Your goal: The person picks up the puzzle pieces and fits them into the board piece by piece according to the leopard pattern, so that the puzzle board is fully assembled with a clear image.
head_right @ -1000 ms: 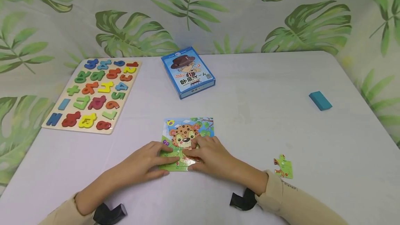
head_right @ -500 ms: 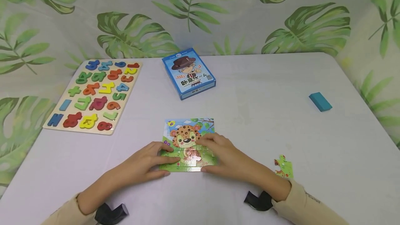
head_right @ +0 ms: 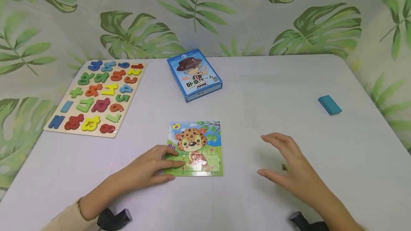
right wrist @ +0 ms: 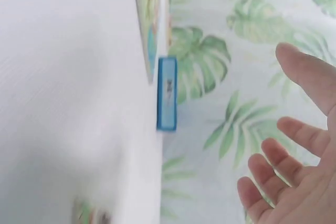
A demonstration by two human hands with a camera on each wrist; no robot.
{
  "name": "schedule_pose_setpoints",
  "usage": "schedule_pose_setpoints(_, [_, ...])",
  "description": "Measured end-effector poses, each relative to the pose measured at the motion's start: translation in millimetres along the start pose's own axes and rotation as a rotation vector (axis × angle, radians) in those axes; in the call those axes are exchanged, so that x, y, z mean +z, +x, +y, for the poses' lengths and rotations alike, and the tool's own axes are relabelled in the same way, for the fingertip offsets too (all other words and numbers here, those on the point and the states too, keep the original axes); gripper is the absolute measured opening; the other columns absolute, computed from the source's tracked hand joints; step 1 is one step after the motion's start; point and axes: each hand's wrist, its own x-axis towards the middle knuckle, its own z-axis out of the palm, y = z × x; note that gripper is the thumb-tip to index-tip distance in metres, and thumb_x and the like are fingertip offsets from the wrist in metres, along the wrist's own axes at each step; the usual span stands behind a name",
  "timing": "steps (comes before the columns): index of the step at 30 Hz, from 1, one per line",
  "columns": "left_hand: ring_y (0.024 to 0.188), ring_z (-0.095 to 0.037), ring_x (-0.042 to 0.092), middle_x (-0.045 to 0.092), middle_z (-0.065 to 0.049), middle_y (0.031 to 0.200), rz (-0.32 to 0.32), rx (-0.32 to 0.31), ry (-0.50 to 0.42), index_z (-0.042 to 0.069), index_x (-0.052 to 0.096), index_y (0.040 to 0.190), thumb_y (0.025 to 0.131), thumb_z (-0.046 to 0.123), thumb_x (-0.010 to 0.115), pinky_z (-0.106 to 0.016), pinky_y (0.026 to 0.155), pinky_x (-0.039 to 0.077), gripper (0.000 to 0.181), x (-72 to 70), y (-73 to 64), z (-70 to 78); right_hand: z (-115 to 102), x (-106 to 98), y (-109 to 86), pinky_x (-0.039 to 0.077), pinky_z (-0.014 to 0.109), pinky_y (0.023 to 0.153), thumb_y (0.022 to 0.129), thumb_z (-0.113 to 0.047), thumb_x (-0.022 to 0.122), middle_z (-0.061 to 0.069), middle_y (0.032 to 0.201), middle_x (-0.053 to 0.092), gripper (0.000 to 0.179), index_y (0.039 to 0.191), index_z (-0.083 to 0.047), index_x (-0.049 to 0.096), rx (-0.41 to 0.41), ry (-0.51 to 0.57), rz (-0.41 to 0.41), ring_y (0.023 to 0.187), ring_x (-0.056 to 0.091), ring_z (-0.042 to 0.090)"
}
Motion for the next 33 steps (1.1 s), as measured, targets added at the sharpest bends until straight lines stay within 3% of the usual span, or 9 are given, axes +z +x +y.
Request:
schedule_pose_setpoints(6, [0.112, -0.015, 0.040, 0.049, 0.000, 0.119, -0.012, -0.012, -0.011, 0.027, 0.060, 0.119, 0.081, 0.035, 0.066, -0.030, 0.094, 0.034, 0.040, -0.8, 0.0, 0.5, 23.6, -9.0, -26.4, 0.025, 0.010, 0.088, 0.050, 0.007, 0.082, 0.006, 0.127, 0.041, 0.087, 0.129, -0.002, 0.045, 0.011, 0.022, 0.110, 0.107, 0.036, 0.005])
schedule_pose_setpoints(10, [0.112, -0.015, 0.040, 0.049, 0.000, 0.119, -0.009, -0.007, -0.013, 0.028, 0.060, 0.119, 0.080, 0.035, 0.066, -0.031, 0.094, 0.034, 0.040, -0.8, 0.1, 0.1, 36.2, -9.8, -39.4, 0.025, 0.010, 0.088, 0.051, 0.010, 0.080, 0.006, 0.126, 0.042, 0.084, 0.127, 0.002, 0.046, 0.065, 0.046, 0.136, 0.106, 0.039, 0.004])
schedule_pose_setpoints(17, [0.113, -0.015, 0.040, 0.048, 0.000, 0.119, -0.012, -0.005, -0.010, 0.028, 0.060, 0.120, 0.080, 0.036, 0.066, -0.031, 0.095, 0.034, 0.041, 1.2, 0.0, -1.3, 55.1, -6.6, -52.6, 0.024, 0.006, 0.083, 0.062, 0.005, 0.078, -0.002, 0.126, 0.039, 0.081, 0.133, -0.005, 0.040, 0.194, 0.033, 0.068, 0.108, 0.035, -0.002])
schedule_pose_setpoints(23, [0.112, -0.016, 0.040, 0.048, -0.001, 0.120, -0.009, -0.003, -0.011, 0.028, 0.059, 0.120, 0.080, 0.035, 0.066, -0.031, 0.094, 0.034, 0.041, 0.9, 0.0, -0.5, 71.8, -2.9, -58.0, 0.025, 0.004, 0.080, 0.062, 0.002, 0.078, -0.005, 0.128, 0.035, 0.083, 0.134, -0.006, 0.038, 0.174, -0.019, -0.002, 0.105, 0.033, -0.007])
schedule_pose_setpoints(28, [0.112, -0.016, 0.040, 0.049, -0.001, 0.120, -0.009, -0.010, -0.019, 0.027, 0.060, 0.120, 0.080, 0.035, 0.066, -0.031, 0.094, 0.034, 0.041, 0.7, 0.0, 0.3, 80.6, -1.1, -60.3, 0.021, 0.001, 0.084, 0.063, -0.005, 0.079, -0.017, 0.123, 0.037, 0.079, 0.132, -0.006, 0.041, 0.175, -0.062, -0.020, 0.108, 0.030, -0.012])
schedule_pose_setpoints(30, [0.112, -0.016, 0.040, 0.049, -0.001, 0.119, -0.006, -0.008, -0.016, 0.027, 0.060, 0.120, 0.080, 0.035, 0.066, -0.031, 0.094, 0.034, 0.041, 1.0, -0.1, 0.0, 82.0, -1.5, -60.7, 0.018, 0.000, 0.084, 0.065, -0.008, 0.079, -0.016, 0.120, 0.039, 0.076, 0.132, -0.008, 0.043, 0.177, -0.080, -0.038, 0.108, 0.028, -0.014])
schedule_pose_setpoints(33, [0.112, -0.016, 0.041, 0.049, -0.001, 0.119, 0.001, -0.001, -0.008, 0.026, 0.061, 0.119, 0.080, 0.034, 0.067, -0.032, 0.094, 0.035, 0.041, 1.4, -0.6, -0.4, 82.1, -2.3, -60.9, 0.016, -0.001, 0.083, 0.067, -0.010, 0.078, -0.004, 0.114, 0.047, 0.072, 0.132, -0.011, 0.046, 0.178, -0.109, -0.068, 0.106, 0.029, -0.013])
